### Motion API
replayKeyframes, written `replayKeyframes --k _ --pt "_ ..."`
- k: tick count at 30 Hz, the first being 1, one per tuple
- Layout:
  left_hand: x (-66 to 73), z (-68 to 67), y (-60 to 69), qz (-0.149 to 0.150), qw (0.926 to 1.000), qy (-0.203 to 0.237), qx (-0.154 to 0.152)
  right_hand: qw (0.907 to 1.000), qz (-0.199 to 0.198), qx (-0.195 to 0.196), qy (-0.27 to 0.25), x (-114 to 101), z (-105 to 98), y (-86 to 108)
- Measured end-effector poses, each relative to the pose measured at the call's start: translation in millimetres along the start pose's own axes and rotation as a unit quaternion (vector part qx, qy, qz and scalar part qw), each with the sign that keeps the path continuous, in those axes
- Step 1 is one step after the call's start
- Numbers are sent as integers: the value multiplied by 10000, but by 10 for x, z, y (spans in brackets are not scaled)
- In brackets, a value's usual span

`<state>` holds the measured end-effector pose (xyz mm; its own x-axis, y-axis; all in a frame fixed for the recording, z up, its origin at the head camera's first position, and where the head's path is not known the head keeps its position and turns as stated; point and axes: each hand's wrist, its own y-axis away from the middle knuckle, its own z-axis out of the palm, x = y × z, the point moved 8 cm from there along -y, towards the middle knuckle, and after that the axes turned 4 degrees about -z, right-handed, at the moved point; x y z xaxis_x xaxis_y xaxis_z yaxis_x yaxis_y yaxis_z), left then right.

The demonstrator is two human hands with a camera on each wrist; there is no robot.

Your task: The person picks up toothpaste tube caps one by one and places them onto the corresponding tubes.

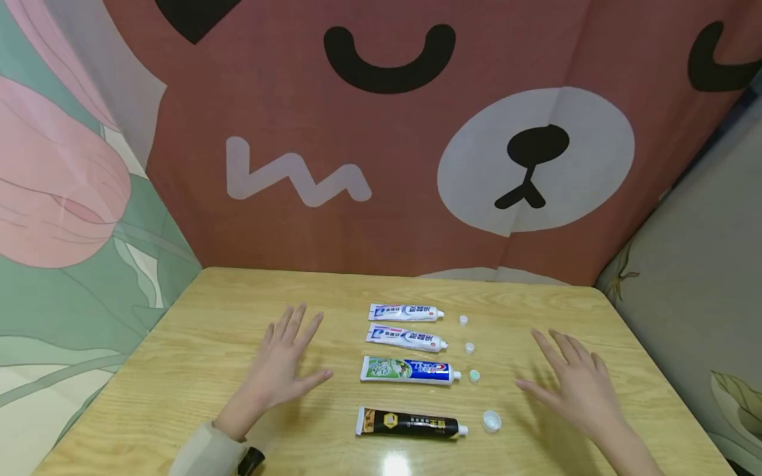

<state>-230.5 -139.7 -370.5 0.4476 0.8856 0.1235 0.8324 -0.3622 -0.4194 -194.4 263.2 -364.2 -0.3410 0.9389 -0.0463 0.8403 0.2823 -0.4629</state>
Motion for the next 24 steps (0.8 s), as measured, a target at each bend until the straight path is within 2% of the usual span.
replayKeyframes --k 3,6,10,16,18,20,24 --pt "71 -12 -4 238 9989 408 70 9995 56 -65 -309 8 -18 35" --pt "127 -24 -4 408 9952 866 196 9958 196 -325 -838 21 6 69" --pt "173 -32 7 560 9878 1399 394 9842 395 -747 -1555 27 74 110" --pt "236 -37 9 752 9738 2065 578 9663 506 -1165 -2238 33 170 175" --pt "252 -28 10 746 9698 2249 581 9559 411 -1185 -2655 21 197 195" --pt "265 -15 11 722 9661 2412 576 9414 267 -1141 -3164 1 222 212" --pt "297 7 14 709 9593 2673 579 9029 176 -1325 -4085 -18 302 260"
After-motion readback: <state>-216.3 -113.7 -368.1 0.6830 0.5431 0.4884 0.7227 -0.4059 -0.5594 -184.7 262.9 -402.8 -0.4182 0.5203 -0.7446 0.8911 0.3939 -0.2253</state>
